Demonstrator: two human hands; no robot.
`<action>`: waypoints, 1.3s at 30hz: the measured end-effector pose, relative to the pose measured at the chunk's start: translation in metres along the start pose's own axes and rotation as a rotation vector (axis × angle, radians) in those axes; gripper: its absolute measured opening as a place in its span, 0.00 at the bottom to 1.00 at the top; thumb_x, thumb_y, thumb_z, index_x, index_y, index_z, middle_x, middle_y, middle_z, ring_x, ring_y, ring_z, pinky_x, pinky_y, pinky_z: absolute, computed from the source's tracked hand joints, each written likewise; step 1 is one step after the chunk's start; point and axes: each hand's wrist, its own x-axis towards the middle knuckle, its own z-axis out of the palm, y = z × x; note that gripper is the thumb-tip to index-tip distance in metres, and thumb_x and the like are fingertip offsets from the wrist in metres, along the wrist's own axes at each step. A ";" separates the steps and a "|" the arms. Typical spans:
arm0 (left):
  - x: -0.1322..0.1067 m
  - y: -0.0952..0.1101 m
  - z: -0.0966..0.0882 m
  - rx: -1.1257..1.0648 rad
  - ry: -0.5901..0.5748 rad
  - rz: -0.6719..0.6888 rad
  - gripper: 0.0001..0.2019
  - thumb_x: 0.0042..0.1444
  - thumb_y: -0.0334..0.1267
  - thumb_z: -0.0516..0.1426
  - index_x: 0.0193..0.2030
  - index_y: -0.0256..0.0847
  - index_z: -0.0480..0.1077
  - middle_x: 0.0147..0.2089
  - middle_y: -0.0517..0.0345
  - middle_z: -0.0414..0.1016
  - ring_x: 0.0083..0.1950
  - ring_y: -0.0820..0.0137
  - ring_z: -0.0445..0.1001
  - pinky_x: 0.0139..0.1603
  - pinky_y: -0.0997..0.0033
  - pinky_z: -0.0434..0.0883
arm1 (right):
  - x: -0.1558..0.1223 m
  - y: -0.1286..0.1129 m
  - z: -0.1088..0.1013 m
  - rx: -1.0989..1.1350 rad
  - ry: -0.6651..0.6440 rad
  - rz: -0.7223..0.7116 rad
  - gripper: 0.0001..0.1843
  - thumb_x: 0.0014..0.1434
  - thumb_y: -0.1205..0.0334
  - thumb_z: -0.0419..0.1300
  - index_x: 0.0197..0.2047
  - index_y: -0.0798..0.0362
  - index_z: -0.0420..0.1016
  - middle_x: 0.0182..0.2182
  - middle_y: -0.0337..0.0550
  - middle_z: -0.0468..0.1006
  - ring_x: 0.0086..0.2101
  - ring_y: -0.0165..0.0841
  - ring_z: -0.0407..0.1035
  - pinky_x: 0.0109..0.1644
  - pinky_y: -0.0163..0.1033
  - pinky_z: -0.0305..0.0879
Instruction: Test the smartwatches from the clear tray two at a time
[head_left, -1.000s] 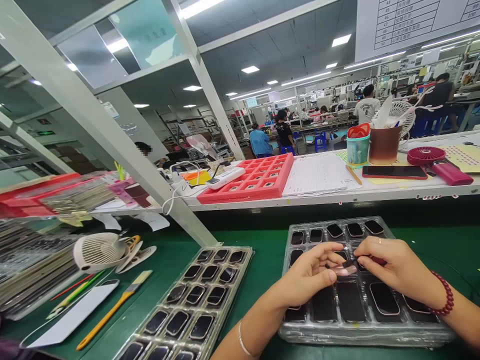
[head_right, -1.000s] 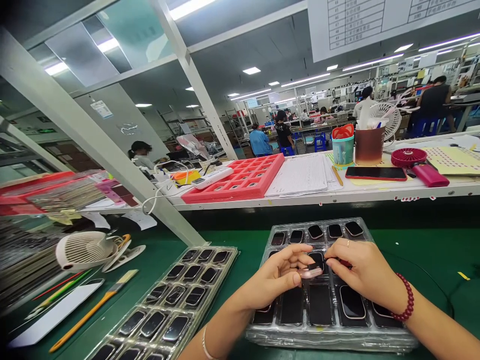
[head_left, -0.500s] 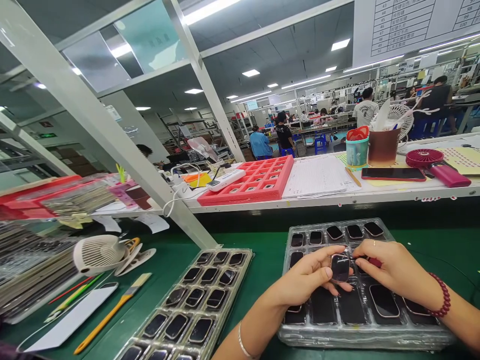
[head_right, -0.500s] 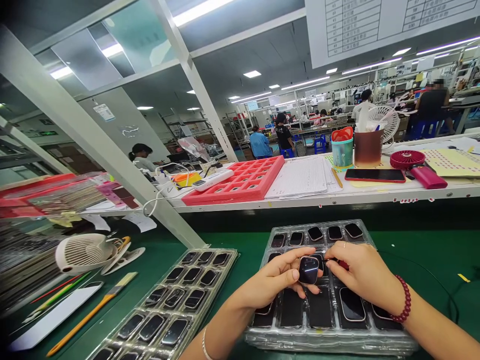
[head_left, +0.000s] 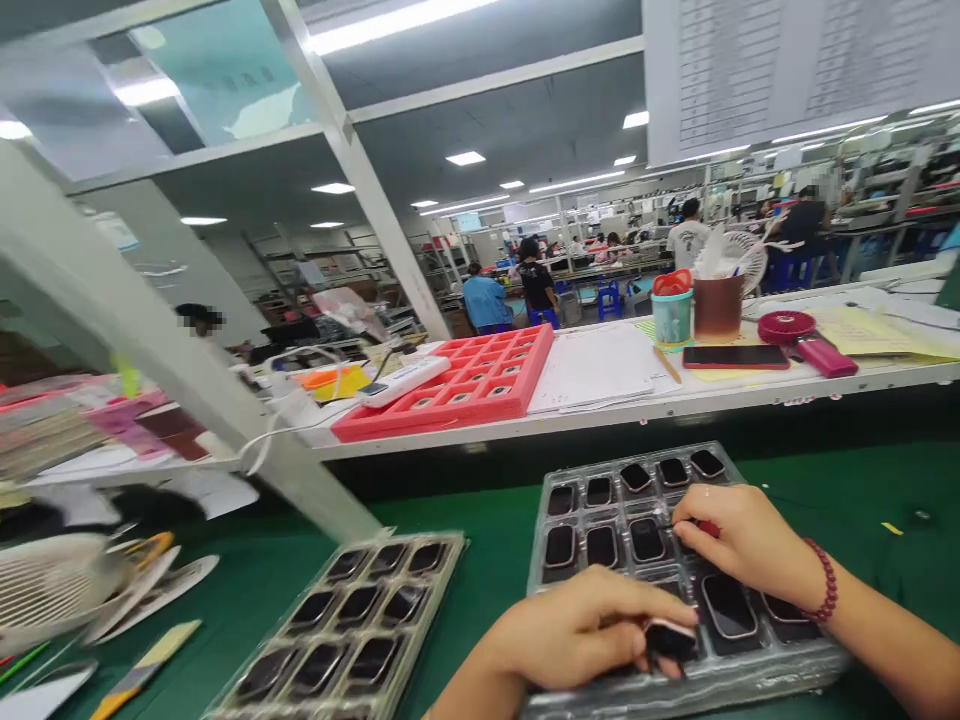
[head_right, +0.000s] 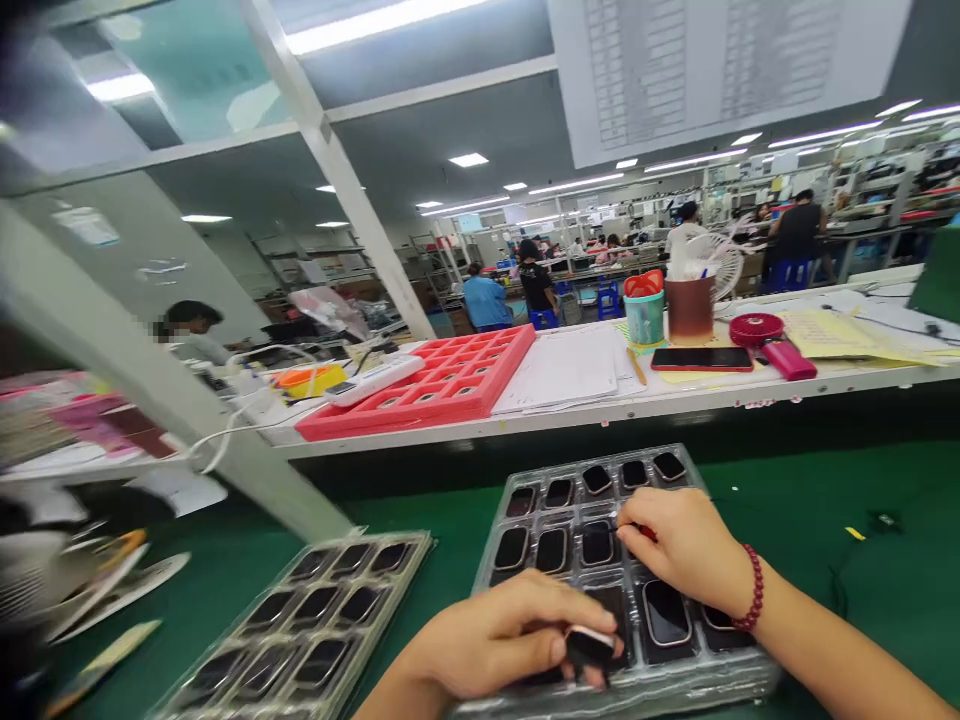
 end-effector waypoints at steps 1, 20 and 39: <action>-0.001 0.001 0.001 0.013 0.007 -0.008 0.21 0.62 0.49 0.52 0.59 0.43 0.69 0.48 0.43 0.79 0.46 0.60 0.78 0.45 0.63 0.73 | 0.000 -0.001 0.000 -0.012 0.016 -0.001 0.09 0.62 0.66 0.55 0.31 0.52 0.75 0.26 0.39 0.77 0.25 0.31 0.69 0.30 0.34 0.60; 0.010 -0.004 -0.005 -0.275 0.424 -0.083 0.26 0.54 0.50 0.60 0.60 0.48 0.68 0.51 0.48 0.76 0.42 0.61 0.77 0.41 0.66 0.72 | 0.002 0.000 0.000 -0.077 0.017 -0.020 0.05 0.56 0.66 0.61 0.35 0.51 0.79 0.27 0.37 0.80 0.28 0.30 0.72 0.32 0.31 0.61; 0.008 -0.010 -0.006 -0.231 0.415 -0.069 0.25 0.59 0.47 0.57 0.62 0.48 0.64 0.51 0.50 0.74 0.44 0.60 0.78 0.42 0.66 0.72 | 0.002 0.001 0.001 -0.043 0.024 0.007 0.04 0.56 0.65 0.61 0.33 0.51 0.79 0.26 0.36 0.79 0.27 0.30 0.72 0.31 0.32 0.59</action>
